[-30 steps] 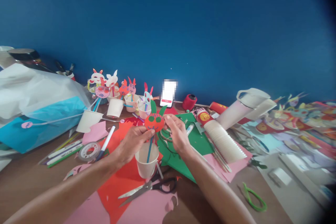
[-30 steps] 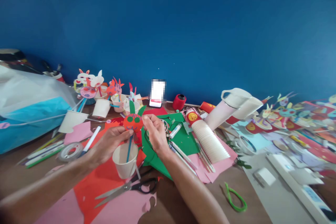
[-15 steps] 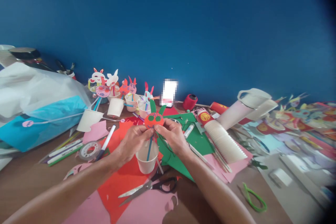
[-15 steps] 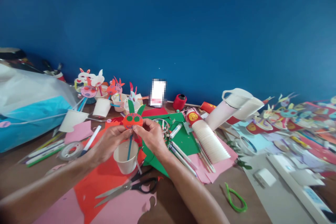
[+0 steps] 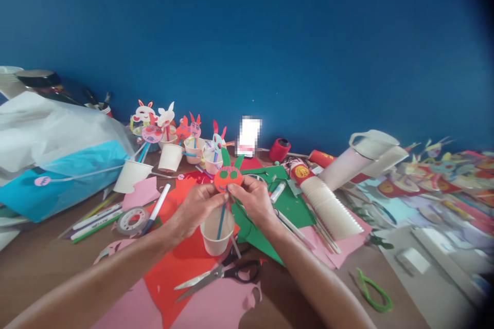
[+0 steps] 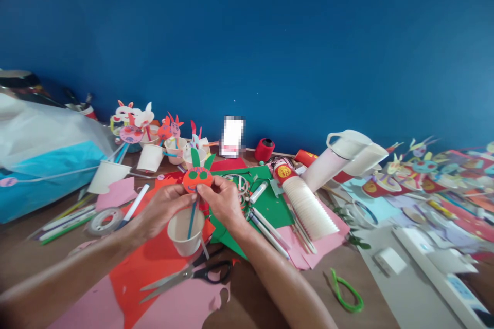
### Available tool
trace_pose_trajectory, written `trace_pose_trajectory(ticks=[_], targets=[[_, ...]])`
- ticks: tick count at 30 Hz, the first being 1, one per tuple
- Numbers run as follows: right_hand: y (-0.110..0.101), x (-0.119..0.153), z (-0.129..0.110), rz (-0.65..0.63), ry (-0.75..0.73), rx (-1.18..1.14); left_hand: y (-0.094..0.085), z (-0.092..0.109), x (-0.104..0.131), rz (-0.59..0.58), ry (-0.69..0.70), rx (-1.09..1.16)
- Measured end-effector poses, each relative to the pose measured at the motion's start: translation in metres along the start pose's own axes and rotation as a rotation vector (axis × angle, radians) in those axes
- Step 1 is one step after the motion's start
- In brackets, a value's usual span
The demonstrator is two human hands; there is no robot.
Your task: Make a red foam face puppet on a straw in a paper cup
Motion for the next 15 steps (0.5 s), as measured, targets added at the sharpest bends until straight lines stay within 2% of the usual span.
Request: trace_pose_trajectory(ticks=[9, 15], targets=[[-0.0019, 0.0002, 0.0011, 0.03, -0.046, 0.046, -0.0029, 0.0062, -0.0001, 0.042, -0.028, 0.108], [0.0005, 0.0025, 0.0026, -0.018, 0.026, -0.041, -0.0087, 0.0026, -0.0045, 0.099, 0.019, 0.079]])
Point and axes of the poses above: each hand's wrist, its own x-axis away from the middle knuckle, its own y-axis out of the palm, z = x × y, the point moved 8 cm from there along -x, towards the middle knuckle, and after that the axes turned 15 degrees about z, right-handed, at the moved point
